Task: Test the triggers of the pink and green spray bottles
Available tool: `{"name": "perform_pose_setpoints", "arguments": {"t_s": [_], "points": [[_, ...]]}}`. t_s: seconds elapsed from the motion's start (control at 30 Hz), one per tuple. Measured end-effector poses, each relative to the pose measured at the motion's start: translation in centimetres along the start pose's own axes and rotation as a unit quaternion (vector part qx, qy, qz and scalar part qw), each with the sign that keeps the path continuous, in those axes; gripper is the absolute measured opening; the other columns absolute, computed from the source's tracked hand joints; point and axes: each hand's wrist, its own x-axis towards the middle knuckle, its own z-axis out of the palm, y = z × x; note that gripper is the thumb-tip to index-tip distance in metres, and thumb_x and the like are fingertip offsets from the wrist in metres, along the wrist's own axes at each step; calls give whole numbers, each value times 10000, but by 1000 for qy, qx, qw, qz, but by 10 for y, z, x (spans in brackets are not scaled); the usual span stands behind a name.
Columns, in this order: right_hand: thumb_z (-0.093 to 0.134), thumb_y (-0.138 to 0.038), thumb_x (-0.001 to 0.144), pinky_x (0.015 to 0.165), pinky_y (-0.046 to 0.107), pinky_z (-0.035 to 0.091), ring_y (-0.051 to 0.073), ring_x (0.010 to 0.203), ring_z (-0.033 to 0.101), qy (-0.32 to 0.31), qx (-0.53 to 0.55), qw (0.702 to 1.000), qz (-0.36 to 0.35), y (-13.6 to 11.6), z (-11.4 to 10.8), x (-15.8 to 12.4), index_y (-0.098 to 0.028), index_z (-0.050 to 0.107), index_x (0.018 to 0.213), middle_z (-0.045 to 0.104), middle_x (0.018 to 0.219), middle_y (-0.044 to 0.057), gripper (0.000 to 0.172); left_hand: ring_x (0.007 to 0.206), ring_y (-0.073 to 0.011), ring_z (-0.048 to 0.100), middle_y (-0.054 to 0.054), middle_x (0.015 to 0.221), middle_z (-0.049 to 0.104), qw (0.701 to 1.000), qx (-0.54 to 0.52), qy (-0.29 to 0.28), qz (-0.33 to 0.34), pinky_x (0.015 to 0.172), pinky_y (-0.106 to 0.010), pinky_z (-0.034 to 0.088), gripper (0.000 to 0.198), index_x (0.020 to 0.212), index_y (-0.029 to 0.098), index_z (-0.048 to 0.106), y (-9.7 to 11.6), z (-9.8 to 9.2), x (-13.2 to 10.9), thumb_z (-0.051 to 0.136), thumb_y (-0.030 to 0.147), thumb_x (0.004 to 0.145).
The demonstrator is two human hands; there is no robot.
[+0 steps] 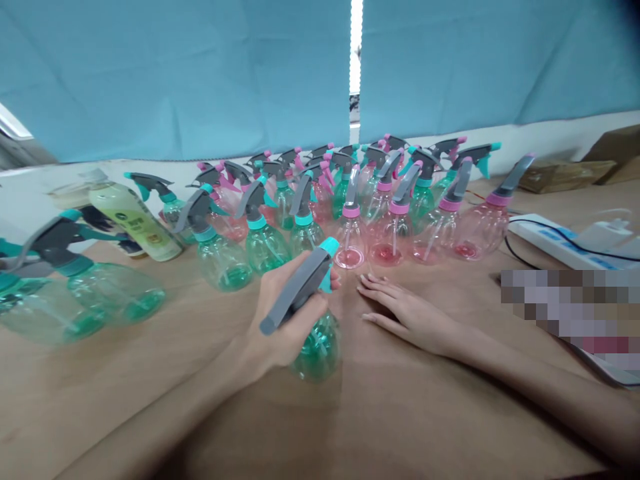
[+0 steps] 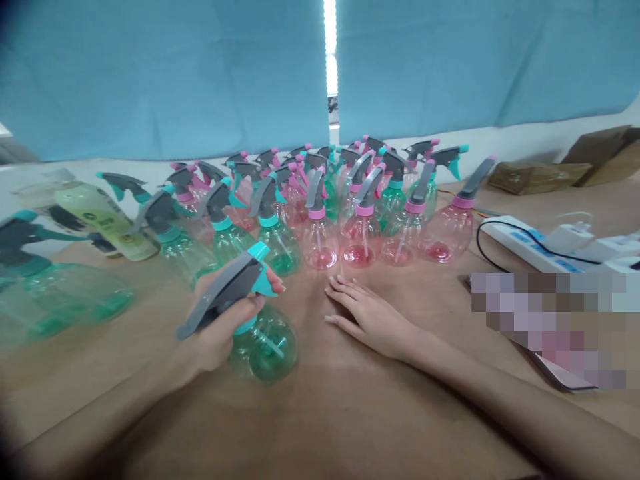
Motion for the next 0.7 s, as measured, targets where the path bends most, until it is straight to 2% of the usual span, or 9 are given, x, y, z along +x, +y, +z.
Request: {"name": "perform_pose_setpoints", "arguments": {"t_s": [0.07,0.17,0.3,0.53,0.7], "points": [[395,-541,969,1166,508,286,279,1430,306,4,-2,1000,-3,1,1,0,-155,441,1443,403,1515,115,613,602,-158,493,7,722,573,1000,-11,4,-2,527,-290,361,108,822,233,580,1,0,0,493,222,759],[399,-539,969,1164,507,288,278,1428,312,8,0,1000,-5,2,1,-1,-176,432,1450,401,1518,107,604,558,-146,448,31,644,503,1000,-7,14,-12,532,-293,344,31,746,232,500,4,1,1,510,241,774],[400,-539,969,1161,519,290,283,1429,305,7,3,1000,-4,1,1,-1,-183,432,1451,406,1515,104,600,571,-151,463,46,619,432,999,-13,27,-36,548,-292,352,135,714,238,420,11,4,2,531,275,780],[407,-539,968,1152,540,297,287,1422,322,15,7,1000,-10,1,1,-1,-207,434,1449,417,1507,103,585,563,-157,487,37,614,448,999,-9,31,-41,531,-301,388,150,704,242,431,9,6,1,541,296,789],[376,-548,974,1164,513,286,277,1432,302,0,-10,1000,-7,1,0,0,-155,428,1449,393,1520,116,619,578,-158,481,41,613,433,999,-14,25,-42,553,-301,398,143,724,242,433,7,5,0,548,280,800]]}}
